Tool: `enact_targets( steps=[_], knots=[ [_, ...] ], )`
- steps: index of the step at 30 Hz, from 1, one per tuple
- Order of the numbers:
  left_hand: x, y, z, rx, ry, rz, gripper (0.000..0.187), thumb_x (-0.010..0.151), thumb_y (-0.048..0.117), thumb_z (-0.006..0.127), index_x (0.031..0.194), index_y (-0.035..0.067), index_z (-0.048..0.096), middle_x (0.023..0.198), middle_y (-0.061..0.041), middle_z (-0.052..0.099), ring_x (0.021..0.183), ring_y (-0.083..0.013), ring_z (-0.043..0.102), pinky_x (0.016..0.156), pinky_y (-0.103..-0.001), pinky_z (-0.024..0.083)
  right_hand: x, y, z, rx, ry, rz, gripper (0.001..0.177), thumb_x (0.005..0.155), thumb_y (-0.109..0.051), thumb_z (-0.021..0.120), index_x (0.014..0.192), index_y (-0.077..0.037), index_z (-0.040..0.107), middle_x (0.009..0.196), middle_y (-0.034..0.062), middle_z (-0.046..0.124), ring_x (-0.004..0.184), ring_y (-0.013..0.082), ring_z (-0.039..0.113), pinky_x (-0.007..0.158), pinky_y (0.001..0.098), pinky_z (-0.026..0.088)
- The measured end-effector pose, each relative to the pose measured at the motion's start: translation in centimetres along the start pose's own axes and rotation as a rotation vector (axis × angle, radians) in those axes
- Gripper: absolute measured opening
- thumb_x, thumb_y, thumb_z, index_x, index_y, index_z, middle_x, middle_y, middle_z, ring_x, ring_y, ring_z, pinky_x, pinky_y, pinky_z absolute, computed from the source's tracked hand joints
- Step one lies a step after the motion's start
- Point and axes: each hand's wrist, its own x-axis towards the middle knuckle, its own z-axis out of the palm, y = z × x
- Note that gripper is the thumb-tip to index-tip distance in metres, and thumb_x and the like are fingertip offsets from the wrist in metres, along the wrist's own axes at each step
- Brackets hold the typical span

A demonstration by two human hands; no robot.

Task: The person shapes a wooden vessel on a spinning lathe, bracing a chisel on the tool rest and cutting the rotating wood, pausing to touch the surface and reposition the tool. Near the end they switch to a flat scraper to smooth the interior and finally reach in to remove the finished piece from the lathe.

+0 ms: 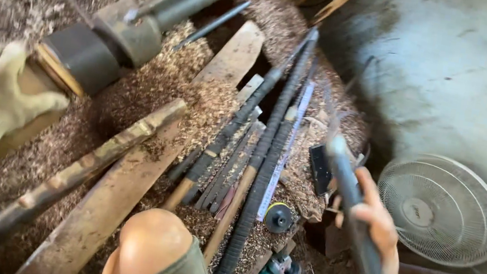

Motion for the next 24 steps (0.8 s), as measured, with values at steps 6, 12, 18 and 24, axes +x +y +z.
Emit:
enact_targets(
  steps=[6, 12, 18, 24],
  knots=[
    [-5.2, -2.7, -1.5, 0.040, 0.012, -0.045, 0.109, 0.059, 0.073, 0.084, 0.146, 0.014, 0.055, 0.134, -0.018, 0.065, 0.120, -0.0321, 0.065, 0.094, -0.045, 0.058, 3.4, 3.1, -4.1, 0.445, -0.290, -0.284, 0.084, 0.094, -0.003, 0.063, 0.168, -0.009, 0.023, 0.137, 0.0312, 0.050, 0.089, 0.0221, 0.064, 0.062, 0.0276, 0.059],
    [-8.4, -8.1, 0.2, 0.077, 0.122, -0.065, 0.123, 0.044, 0.073, 0.089, 0.143, 0.010, 0.053, 0.137, -0.018, 0.060, 0.127, -0.0368, 0.058, 0.102, -0.046, 0.051, 9.9, 6.5, -1.6, 0.749, -0.348, -0.162, 0.063, 0.106, -0.012, 0.058, 0.157, 0.011, 0.028, 0.119, 0.0287, 0.053, 0.089, 0.0280, 0.066, 0.071, 0.0342, 0.061],
    [-15.0, -12.1, 0.2, -0.028, 0.136, -0.178, 0.123, 0.054, 0.075, 0.083, 0.147, 0.006, 0.043, 0.138, -0.021, 0.055, 0.122, -0.0390, 0.058, 0.098, -0.048, 0.051, 9.2, 14.5, 4.2, 0.358, 0.088, 0.000, 0.050, 0.089, -0.016, 0.058, 0.129, 0.011, 0.048, 0.098, 0.0269, 0.070, 0.074, 0.0281, 0.067, 0.066, 0.0407, 0.058],
    [-24.6, -9.4, 3.2, 0.263, -0.117, 0.012, 0.067, 0.089, 0.056, 0.068, 0.143, 0.033, 0.034, 0.121, -0.019, 0.062, 0.091, -0.0217, 0.072, 0.072, -0.034, 0.061, 12.1, 22.6, 8.6, -0.688, 0.677, -0.231, 0.057, 0.079, -0.005, 0.071, 0.132, 0.007, 0.055, 0.108, 0.0228, 0.072, 0.095, 0.0349, 0.070, 0.084, 0.0417, 0.055]
  ],
)
